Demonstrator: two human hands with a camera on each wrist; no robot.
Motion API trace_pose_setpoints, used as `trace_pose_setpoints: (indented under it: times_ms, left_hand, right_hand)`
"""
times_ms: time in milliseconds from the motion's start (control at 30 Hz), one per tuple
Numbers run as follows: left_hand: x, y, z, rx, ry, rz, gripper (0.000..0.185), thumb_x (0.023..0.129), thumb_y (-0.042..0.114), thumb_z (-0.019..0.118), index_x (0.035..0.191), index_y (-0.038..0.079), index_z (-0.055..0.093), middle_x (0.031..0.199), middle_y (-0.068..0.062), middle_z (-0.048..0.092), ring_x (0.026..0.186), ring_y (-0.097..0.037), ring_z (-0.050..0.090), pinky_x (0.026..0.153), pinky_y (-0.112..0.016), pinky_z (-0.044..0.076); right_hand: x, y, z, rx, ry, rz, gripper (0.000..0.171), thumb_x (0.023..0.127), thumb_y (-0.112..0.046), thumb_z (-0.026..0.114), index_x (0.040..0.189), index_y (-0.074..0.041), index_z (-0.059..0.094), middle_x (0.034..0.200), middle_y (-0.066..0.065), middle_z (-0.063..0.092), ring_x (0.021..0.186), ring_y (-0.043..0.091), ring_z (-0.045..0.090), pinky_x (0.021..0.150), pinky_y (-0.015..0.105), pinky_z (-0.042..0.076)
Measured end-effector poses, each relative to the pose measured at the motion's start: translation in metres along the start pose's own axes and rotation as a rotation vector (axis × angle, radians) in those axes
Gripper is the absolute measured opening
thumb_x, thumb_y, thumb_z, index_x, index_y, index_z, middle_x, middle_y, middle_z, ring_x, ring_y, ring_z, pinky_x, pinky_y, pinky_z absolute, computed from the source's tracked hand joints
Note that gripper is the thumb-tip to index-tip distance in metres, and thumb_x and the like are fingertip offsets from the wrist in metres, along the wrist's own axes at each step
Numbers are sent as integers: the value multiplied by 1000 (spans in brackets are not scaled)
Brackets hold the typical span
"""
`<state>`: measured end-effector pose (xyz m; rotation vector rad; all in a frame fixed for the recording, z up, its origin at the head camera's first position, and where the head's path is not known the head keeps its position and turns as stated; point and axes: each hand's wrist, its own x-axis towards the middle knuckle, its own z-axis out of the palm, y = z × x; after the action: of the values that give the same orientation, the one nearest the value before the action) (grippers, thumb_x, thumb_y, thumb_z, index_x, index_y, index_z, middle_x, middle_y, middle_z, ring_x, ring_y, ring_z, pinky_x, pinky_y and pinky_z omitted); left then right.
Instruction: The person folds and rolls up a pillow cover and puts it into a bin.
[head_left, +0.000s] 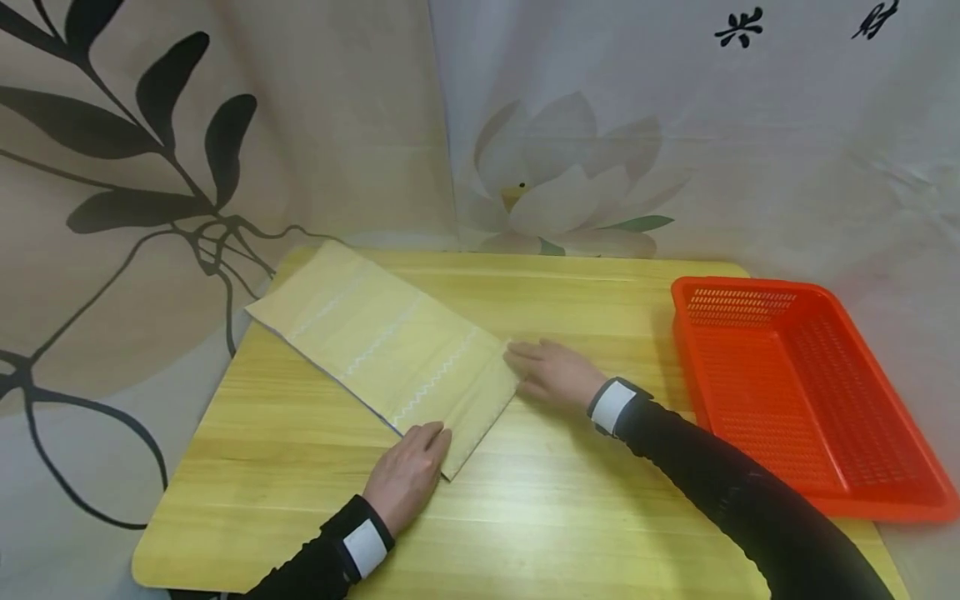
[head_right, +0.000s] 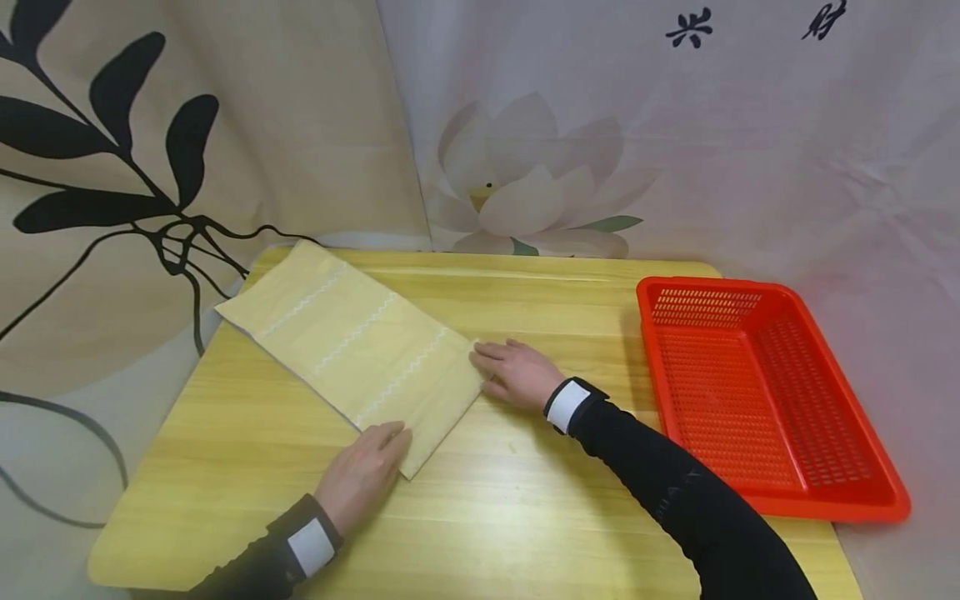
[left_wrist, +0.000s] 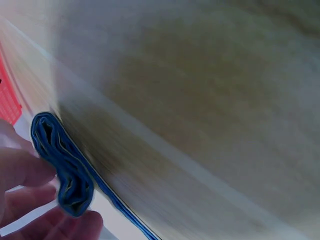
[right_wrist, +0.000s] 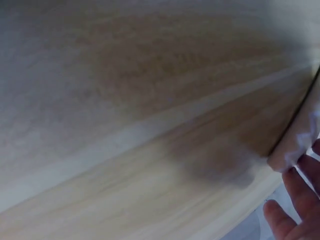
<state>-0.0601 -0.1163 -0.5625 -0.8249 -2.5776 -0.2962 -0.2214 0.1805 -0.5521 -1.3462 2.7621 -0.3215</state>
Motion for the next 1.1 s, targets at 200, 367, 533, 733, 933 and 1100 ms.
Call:
trace_pose_setpoints:
  times_ms: [200,367,533,733,933,1100]
  left_hand:
    - [0,-1,-1,60,-53,24,34,82,4,85,114,0,74,117,-18,73,97,-30,72,80,-39,63]
    - [0,1,-7,73,-205,39,37,91,5,76,128,3,75,138,-18,70,126,-34,68,104,-51,56]
    - [-4,0,-11,-36,-353,8,46,97,11,64,142,1,67,150,-21,61,139,-38,59,113,-61,48]
    - [-15,-5,-14,-96,-468,8,61,104,28,59,158,1,50,165,-21,44,154,-37,42,119,-67,37]
    - [-21,-7,-14,-74,-510,18,67,108,38,57,163,3,42,171,-19,36,158,-35,35,122,-67,32]
    - [-23,-8,-13,-67,-472,31,68,107,39,58,162,3,44,170,-20,37,157,-36,37,121,-67,34]
  right_hand:
    - [2,1,2,-18,-21,-8,58,108,-36,64,157,-6,53,164,15,48,151,33,47,125,59,33]
    - [2,2,4,-22,-46,14,58,109,-39,61,158,-9,52,165,12,46,152,31,45,126,59,30]
    - [2,4,8,-23,-54,5,59,108,-41,62,158,-10,52,165,11,46,152,30,45,126,59,29]
    - [2,4,9,-44,-95,4,61,110,-41,60,161,-11,48,168,9,41,155,28,41,128,59,25]
    - [-2,-1,9,-62,-115,-15,66,111,-43,54,164,-7,41,171,14,35,157,33,37,128,62,22]
    - [-5,1,17,-65,-129,-11,70,112,-47,50,168,-8,33,175,13,28,160,32,30,131,60,16]
